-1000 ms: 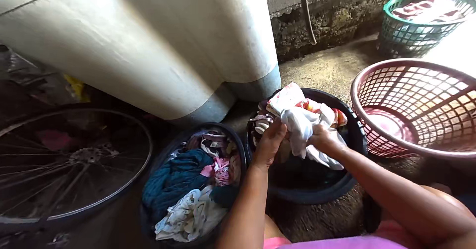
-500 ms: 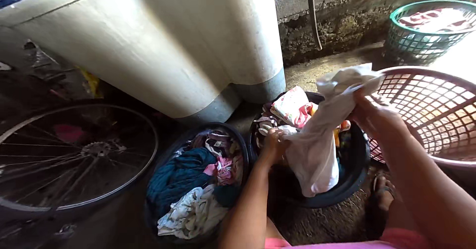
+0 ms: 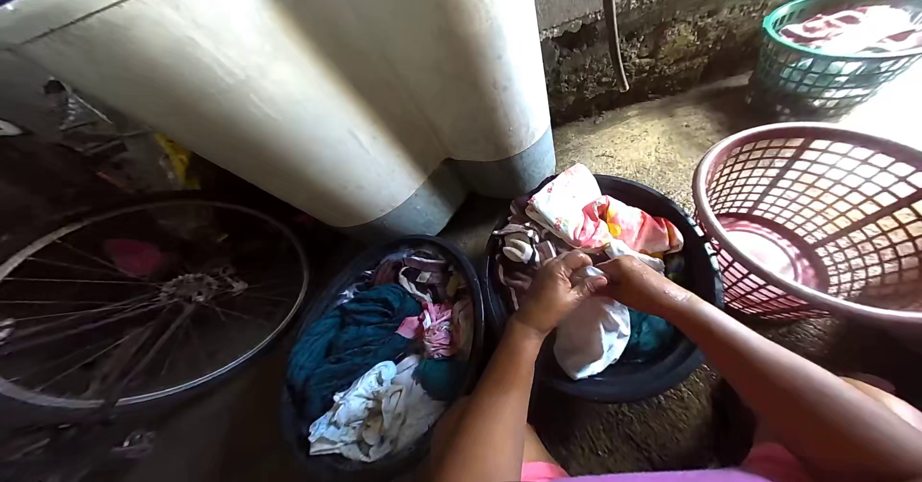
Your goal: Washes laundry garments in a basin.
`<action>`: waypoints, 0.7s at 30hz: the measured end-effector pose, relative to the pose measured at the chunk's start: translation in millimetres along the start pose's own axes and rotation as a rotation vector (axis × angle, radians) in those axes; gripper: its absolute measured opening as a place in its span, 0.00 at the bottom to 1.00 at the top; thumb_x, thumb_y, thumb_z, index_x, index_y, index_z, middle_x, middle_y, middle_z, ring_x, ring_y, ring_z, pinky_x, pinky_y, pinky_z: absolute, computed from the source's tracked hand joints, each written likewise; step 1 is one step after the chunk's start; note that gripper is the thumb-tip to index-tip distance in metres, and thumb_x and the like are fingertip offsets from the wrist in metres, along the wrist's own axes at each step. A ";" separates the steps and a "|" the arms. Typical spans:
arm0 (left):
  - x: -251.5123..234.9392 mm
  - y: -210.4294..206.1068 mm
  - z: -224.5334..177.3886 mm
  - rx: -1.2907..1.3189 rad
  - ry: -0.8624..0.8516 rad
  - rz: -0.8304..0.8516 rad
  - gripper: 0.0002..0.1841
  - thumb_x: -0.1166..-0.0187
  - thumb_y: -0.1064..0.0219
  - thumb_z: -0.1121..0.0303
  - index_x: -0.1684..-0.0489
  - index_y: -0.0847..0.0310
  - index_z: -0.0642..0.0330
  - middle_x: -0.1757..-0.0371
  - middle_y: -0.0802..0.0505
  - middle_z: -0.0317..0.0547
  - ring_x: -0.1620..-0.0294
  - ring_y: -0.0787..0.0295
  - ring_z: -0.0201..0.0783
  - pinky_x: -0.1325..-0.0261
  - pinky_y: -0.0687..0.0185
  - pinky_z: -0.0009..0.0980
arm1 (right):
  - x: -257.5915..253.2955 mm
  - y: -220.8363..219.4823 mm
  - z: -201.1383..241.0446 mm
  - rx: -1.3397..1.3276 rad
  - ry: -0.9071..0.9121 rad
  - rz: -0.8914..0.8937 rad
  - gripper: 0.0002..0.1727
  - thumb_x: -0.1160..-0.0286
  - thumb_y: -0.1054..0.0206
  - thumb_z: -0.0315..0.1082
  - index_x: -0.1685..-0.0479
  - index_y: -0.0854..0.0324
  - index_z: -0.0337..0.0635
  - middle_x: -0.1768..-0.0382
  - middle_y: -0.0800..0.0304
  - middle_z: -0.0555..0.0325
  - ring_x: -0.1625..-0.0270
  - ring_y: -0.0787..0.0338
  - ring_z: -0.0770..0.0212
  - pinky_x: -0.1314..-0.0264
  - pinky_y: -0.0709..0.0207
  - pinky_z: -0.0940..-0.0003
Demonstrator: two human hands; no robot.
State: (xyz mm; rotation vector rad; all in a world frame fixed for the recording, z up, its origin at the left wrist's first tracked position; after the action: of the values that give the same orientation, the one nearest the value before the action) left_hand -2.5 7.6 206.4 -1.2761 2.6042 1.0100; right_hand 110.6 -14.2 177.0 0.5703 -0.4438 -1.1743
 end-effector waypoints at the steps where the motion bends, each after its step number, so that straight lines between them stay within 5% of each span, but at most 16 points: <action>1: 1.3 1.8 7.9 0.032 0.063 0.033 0.26 0.27 0.23 0.57 0.42 0.18 0.72 0.55 0.09 0.50 0.54 0.13 0.35 0.41 0.17 0.34 | 1.8 5.8 6.3 -0.008 0.007 -0.014 0.14 0.21 0.32 0.35 0.58 0.12 0.29 0.62 0.08 0.38 0.53 0.09 0.42 0.43 0.21 0.39; 3: 5.1 6.5 25.2 0.059 0.191 0.082 0.42 0.34 0.20 0.49 0.24 0.27 0.70 0.44 0.13 0.55 0.43 0.17 0.42 0.34 0.21 0.38 | 6.5 18.9 17.5 -0.073 0.051 -0.061 0.14 0.18 0.34 0.35 0.50 0.09 0.33 0.55 0.05 0.43 0.48 0.07 0.53 0.37 0.18 0.50; 6: 13.3 8.9 37.6 0.108 0.297 0.151 0.46 0.40 0.17 0.54 0.20 0.28 0.70 0.21 0.24 0.67 0.17 0.30 0.54 0.15 0.34 0.48 | 16.8 40.2 32.0 -0.304 0.154 -0.128 0.12 0.19 0.33 0.33 0.45 0.10 0.36 0.50 0.05 0.58 0.46 0.10 0.77 0.35 0.19 0.74; 8: 17.8 10.2 38.6 0.125 0.370 0.192 0.40 0.38 0.16 0.58 0.26 0.24 0.71 0.24 0.19 0.62 0.22 0.23 0.47 0.18 0.28 0.43 | 23.9 55.0 36.5 -0.523 0.262 -0.192 0.11 0.20 0.34 0.28 0.47 0.10 0.38 0.49 0.06 0.66 0.45 0.12 0.82 0.35 0.18 0.79; 12: 17.4 14.9 16.8 0.380 0.377 0.163 0.35 0.33 0.21 0.60 0.29 0.27 0.74 0.40 0.10 0.46 0.39 0.14 0.26 0.30 0.19 0.28 | 31.1 76.8 21.5 -0.748 0.281 -0.236 0.14 0.19 0.37 0.27 0.44 0.08 0.48 0.46 0.05 0.70 0.43 0.10 0.75 0.36 0.15 0.73; 14: 12.0 24.2 9.6 0.437 0.357 0.032 0.22 0.29 0.25 0.74 0.37 0.21 0.73 0.46 0.08 0.42 0.43 0.12 0.24 0.33 0.17 0.26 | 30.4 78.5 4.5 -0.799 0.206 -0.222 0.15 0.21 0.36 0.27 0.41 0.09 0.47 0.47 0.04 0.68 0.46 0.09 0.74 0.38 0.14 0.72; 17: 8.4 36.3 20.7 0.552 0.272 -0.156 0.11 0.27 0.31 0.81 0.49 0.18 0.68 0.53 0.08 0.36 0.49 0.12 0.25 0.38 0.15 0.29 | 29.0 75.6 -19.1 -0.497 0.031 -0.150 0.10 0.29 0.29 0.26 0.50 0.12 0.40 0.60 0.08 0.67 0.58 0.11 0.78 0.48 0.14 0.75; 21: 5.6 41.0 21.0 0.601 0.256 -0.182 0.15 0.29 0.30 0.83 0.47 0.23 0.66 0.55 0.09 0.35 0.52 0.11 0.26 0.41 0.13 0.29 | 26.0 56.8 -28.0 0.056 -0.061 0.186 0.18 0.32 0.21 0.32 0.48 0.13 0.28 0.56 0.09 0.36 0.52 0.10 0.42 0.41 0.20 0.38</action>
State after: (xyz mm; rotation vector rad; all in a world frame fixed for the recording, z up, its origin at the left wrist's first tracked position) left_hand -40.5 34.2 209.7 -1.4918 2.5848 0.0147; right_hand 177.4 -18.0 191.7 0.5308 -0.5708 -1.0056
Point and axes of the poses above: each hand's wrist, its own x-axis away from the middle knuckle, its own y-axis out of the back of the hand, z = x × y, the point moved 8 cm from there along -x, towards the middle knuckle
